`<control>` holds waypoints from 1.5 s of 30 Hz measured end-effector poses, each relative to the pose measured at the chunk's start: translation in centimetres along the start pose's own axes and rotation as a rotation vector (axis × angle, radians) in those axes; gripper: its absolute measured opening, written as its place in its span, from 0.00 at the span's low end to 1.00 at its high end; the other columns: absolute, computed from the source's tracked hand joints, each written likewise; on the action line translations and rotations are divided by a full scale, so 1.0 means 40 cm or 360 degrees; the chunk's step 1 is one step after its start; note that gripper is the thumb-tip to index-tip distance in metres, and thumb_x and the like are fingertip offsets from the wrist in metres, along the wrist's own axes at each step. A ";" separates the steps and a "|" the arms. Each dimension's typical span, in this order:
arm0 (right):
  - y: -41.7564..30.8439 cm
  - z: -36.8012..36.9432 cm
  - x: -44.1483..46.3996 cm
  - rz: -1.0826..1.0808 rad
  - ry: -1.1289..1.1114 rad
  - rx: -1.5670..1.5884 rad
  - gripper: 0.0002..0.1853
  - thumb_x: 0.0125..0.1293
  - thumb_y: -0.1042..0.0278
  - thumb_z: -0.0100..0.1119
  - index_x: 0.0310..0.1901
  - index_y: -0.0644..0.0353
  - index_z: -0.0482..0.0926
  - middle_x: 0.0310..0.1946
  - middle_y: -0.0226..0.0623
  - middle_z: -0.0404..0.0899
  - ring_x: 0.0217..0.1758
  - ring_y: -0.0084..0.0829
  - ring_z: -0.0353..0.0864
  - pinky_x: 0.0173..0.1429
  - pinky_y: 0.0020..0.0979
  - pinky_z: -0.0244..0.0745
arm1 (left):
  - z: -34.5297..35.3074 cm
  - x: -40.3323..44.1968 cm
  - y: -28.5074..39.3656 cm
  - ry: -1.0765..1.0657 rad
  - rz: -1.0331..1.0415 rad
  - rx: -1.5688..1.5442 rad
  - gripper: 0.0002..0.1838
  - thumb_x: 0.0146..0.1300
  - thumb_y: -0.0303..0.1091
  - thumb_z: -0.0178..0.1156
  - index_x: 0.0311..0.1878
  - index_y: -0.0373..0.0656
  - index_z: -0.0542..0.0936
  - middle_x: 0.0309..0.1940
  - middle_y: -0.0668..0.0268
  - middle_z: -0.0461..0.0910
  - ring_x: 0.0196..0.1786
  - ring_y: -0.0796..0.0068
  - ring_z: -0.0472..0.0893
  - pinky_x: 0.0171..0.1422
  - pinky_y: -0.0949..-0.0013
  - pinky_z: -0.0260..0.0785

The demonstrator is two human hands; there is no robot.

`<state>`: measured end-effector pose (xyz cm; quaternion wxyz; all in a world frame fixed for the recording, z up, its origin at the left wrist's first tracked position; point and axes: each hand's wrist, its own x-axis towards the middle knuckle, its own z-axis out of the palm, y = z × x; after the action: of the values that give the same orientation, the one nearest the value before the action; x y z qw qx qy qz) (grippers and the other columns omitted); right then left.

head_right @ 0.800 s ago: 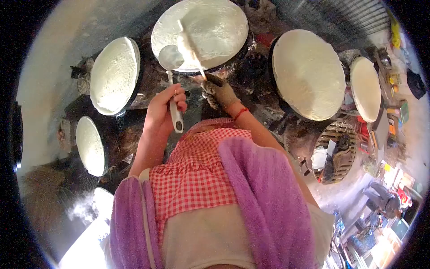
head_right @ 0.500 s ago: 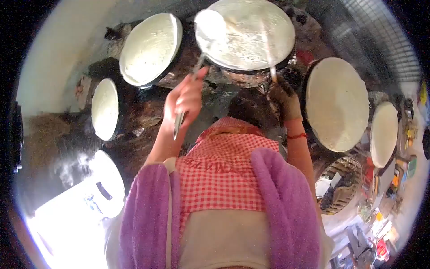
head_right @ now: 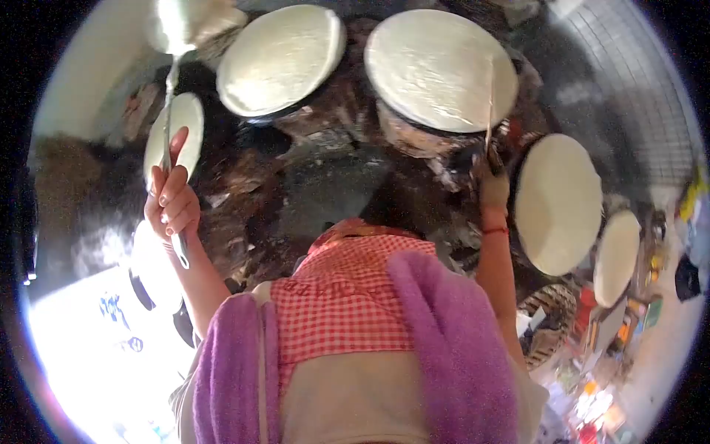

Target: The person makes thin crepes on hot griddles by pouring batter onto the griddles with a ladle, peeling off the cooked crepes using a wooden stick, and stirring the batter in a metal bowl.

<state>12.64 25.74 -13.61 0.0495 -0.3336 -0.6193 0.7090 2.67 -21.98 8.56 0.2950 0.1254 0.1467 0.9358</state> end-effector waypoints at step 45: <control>-0.141 0.622 0.173 -0.0516 -0.0825 -0.0623 0.27 0.56 0.78 0.60 0.60 0.57 0.74 0.55 0.38 0.78 0.56 0.30 0.78 0.60 0.29 0.74 | -0.155 -0.433 0.408 0.0455 0.0610 0.0272 0.33 0.76 0.28 0.37 0.75 0.35 0.33 0.21 0.67 0.60 0.10 0.88 0.52 0.09 0.80 0.48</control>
<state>-7.95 9.35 -11.07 -0.0621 -0.0434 -0.7802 0.6209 6.03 -46.20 5.94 0.0768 0.0418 0.2392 0.9670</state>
